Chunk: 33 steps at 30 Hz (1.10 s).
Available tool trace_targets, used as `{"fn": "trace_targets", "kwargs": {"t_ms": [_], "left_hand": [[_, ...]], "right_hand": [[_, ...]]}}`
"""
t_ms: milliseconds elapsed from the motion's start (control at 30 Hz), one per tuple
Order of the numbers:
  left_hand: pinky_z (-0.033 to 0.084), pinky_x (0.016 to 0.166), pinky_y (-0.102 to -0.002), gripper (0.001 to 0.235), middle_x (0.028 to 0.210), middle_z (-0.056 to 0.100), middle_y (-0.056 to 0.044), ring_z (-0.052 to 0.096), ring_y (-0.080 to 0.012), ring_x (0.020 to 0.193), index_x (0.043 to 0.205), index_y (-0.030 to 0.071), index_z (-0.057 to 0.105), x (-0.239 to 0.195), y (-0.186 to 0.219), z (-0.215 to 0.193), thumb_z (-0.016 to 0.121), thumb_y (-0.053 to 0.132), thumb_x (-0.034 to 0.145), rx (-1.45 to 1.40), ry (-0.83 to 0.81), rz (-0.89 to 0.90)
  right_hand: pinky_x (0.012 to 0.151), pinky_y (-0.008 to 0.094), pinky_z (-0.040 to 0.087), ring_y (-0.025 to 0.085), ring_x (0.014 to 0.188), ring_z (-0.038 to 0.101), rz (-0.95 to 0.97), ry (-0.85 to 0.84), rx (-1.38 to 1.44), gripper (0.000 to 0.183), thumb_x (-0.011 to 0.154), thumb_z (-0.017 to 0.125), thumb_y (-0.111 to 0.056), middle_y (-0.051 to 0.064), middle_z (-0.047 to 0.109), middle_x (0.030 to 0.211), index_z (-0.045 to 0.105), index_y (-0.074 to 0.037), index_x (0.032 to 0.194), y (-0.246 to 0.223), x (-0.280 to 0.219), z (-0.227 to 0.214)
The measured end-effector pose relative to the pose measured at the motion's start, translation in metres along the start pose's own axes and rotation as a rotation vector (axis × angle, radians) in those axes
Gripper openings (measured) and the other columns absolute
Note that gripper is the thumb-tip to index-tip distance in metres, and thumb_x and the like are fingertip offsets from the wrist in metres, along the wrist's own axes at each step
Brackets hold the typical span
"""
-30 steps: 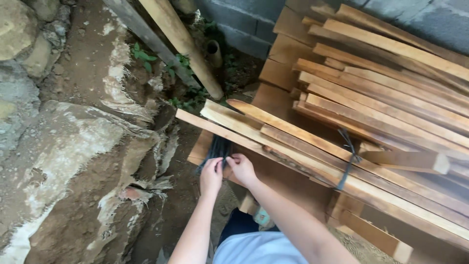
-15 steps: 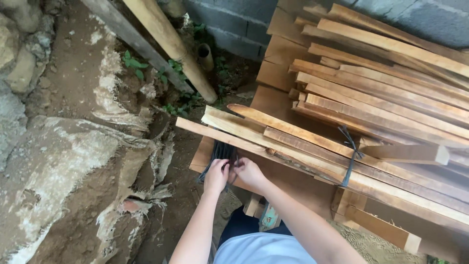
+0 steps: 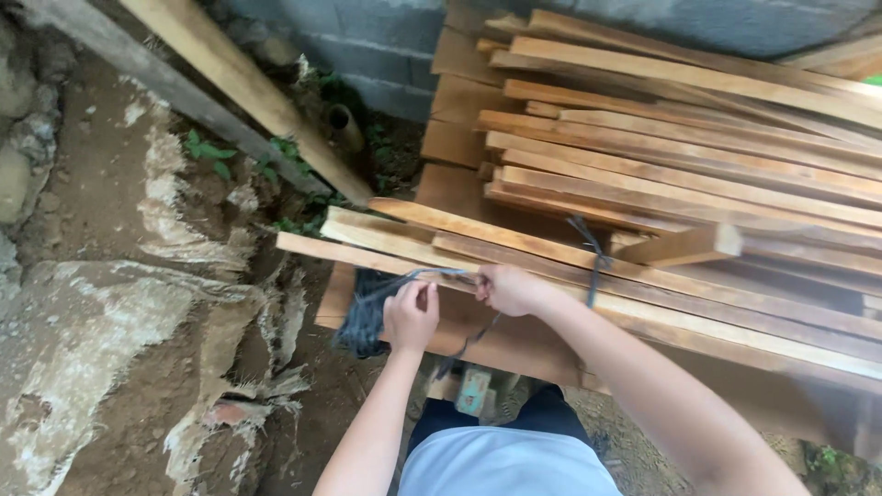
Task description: The person ties a bundle of wooden planks together using a black strap. They wrap the strap around the wood, pull it tight, and secure it with a knot. The person then lifts the tied bundle and places it on top of a larger stack of similar planks.
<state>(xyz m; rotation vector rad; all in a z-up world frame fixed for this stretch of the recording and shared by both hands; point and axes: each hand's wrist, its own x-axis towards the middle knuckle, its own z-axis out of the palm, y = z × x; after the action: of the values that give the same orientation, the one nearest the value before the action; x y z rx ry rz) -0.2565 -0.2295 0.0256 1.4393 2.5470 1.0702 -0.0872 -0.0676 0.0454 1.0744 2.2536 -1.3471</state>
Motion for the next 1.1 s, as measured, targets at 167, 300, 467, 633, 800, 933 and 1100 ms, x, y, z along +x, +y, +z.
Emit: {"fn": "trace_targets", "kwargs": {"t_ms": [167,300,467,633,800,933,1100], "left_hand": [[0.054,0.059,-0.034,0.02,0.066,0.062,-0.002,0.071,-0.0269,0.069,0.083,0.023,0.068,0.007,0.107,0.01,0.067,0.04,0.094,-0.205,-0.114,0.023],[0.055,0.061,-0.029,0.008,0.057,0.063,0.003,0.07,-0.0203,0.063,0.086,0.027,0.073,-0.01,0.192,0.042,0.073,0.035,0.09,-0.231,-0.101,0.128],[0.058,0.076,-0.044,0.021,0.083,0.076,-0.014,0.074,-0.0346,0.087,0.103,0.015,0.077,-0.025,0.324,0.081,0.067,0.03,0.094,-0.408,-0.627,-0.041],[0.057,0.087,-0.05,0.034,0.115,0.074,-0.022,0.072,-0.0428,0.102,0.121,0.008,0.072,-0.04,0.425,0.117,0.064,0.031,0.097,-0.366,-0.834,-0.076],[0.055,0.09,-0.05,0.037,0.122,0.072,-0.017,0.072,-0.039,0.105,0.127,0.011,0.069,-0.063,0.506,0.151,0.065,0.031,0.096,-0.285,-0.902,-0.022],[0.043,0.107,-0.058,0.064,0.135,0.057,-0.018,0.052,-0.0423,0.128,0.139,0.008,0.054,-0.123,0.518,0.248,0.076,0.035,0.085,-0.143,-0.932,0.259],[0.015,0.123,-0.065,0.126,0.169,0.021,-0.019,0.019,-0.0416,0.154,0.162,0.007,0.025,-0.186,0.545,0.304,0.082,0.067,0.067,0.428,-1.014,0.589]], "right_hand": [[0.085,0.045,0.059,0.032,0.098,0.076,0.02,0.077,-0.031,0.01,0.086,0.072,-0.026,0.006,0.079,0.085,0.069,-0.017,0.091,0.033,-0.087,-0.078],[0.079,0.038,0.061,0.024,0.087,0.079,0.027,0.107,0.045,0.023,0.093,0.047,-0.011,0.003,0.082,0.085,0.069,-0.018,0.093,0.096,-0.151,-0.112],[0.079,0.03,0.057,0.02,0.082,0.074,0.035,0.168,0.574,0.037,0.088,0.031,0.007,0.009,0.069,0.1,0.059,-0.001,0.112,0.228,-0.234,-0.133],[0.066,0.031,0.056,0.022,0.066,0.069,0.144,0.336,0.777,0.033,0.086,0.038,0.006,0.015,0.072,0.091,0.062,-0.001,0.108,0.369,-0.296,-0.138],[0.034,0.03,0.045,0.016,0.044,0.049,0.356,0.635,0.984,0.025,0.104,0.048,-0.019,0.015,0.069,0.075,0.068,-0.008,0.112,0.499,-0.318,-0.108],[0.087,0.042,0.056,0.03,0.101,0.072,0.413,0.819,0.513,0.027,0.107,0.051,-0.036,0.01,0.075,0.098,0.073,-0.022,0.11,0.502,-0.357,-0.11],[0.095,0.034,0.046,0.016,0.111,0.062,0.226,1.277,-0.204,0.016,0.104,0.056,-0.026,-0.008,0.068,0.118,0.069,-0.027,0.113,0.518,-0.377,-0.109]]}}
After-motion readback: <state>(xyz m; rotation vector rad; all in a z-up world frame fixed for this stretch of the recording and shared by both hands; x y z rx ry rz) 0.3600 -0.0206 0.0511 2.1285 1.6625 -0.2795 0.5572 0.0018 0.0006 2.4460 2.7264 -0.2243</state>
